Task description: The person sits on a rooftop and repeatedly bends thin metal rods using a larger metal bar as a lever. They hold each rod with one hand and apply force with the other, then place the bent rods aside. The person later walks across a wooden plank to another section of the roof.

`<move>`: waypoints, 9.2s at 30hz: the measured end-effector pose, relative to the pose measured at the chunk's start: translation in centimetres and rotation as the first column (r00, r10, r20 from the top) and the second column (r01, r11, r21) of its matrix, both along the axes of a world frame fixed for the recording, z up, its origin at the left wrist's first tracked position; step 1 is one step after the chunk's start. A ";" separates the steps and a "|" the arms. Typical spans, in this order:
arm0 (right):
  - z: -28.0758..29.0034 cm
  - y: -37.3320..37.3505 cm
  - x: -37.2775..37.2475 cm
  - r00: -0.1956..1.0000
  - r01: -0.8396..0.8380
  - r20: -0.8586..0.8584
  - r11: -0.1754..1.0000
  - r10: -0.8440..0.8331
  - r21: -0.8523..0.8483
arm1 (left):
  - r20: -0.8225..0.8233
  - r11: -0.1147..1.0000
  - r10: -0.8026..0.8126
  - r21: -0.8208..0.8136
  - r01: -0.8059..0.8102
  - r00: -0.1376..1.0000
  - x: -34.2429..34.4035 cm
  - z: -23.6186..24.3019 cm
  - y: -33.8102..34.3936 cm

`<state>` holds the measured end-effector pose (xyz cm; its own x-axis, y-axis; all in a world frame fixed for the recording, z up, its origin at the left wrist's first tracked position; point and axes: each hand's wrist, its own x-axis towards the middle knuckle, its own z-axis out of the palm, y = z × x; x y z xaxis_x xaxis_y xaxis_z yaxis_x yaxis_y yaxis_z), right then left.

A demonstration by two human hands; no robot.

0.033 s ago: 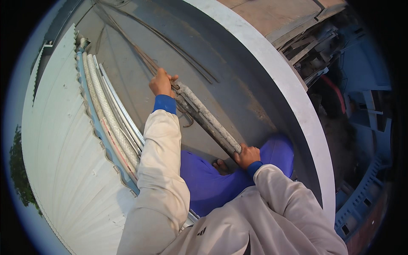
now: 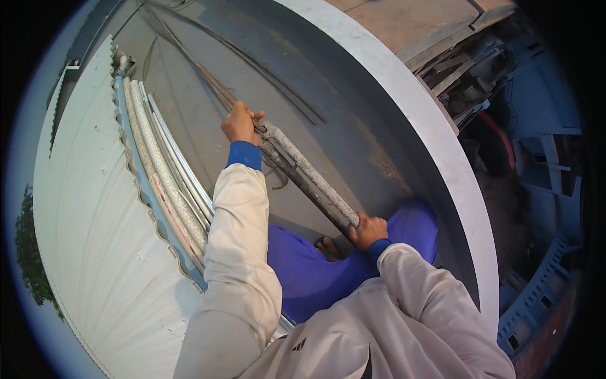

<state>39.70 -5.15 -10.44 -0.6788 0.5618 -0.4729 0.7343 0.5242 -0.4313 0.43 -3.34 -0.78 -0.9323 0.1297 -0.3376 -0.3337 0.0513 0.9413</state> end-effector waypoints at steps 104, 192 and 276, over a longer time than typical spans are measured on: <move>-5.6 2.3 -1.2 0.845 -0.404 -0.533 0.696 0.035 -0.594 | -0.260 0.980 -0.127 0.116 0.161 0.957 13.3 9.7 0.1; 2.2 1.7 -13.4 0.780 -0.063 -0.557 0.850 -0.285 -0.523 | 0.014 0.862 -0.234 0.466 0.201 0.972 5.4 5.5 -0.5; 2.0 2.6 -9.9 0.903 0.106 -0.341 0.905 -0.260 -0.411 | 0.139 0.959 -0.075 0.280 0.033 0.987 4.4 -1.0 1.7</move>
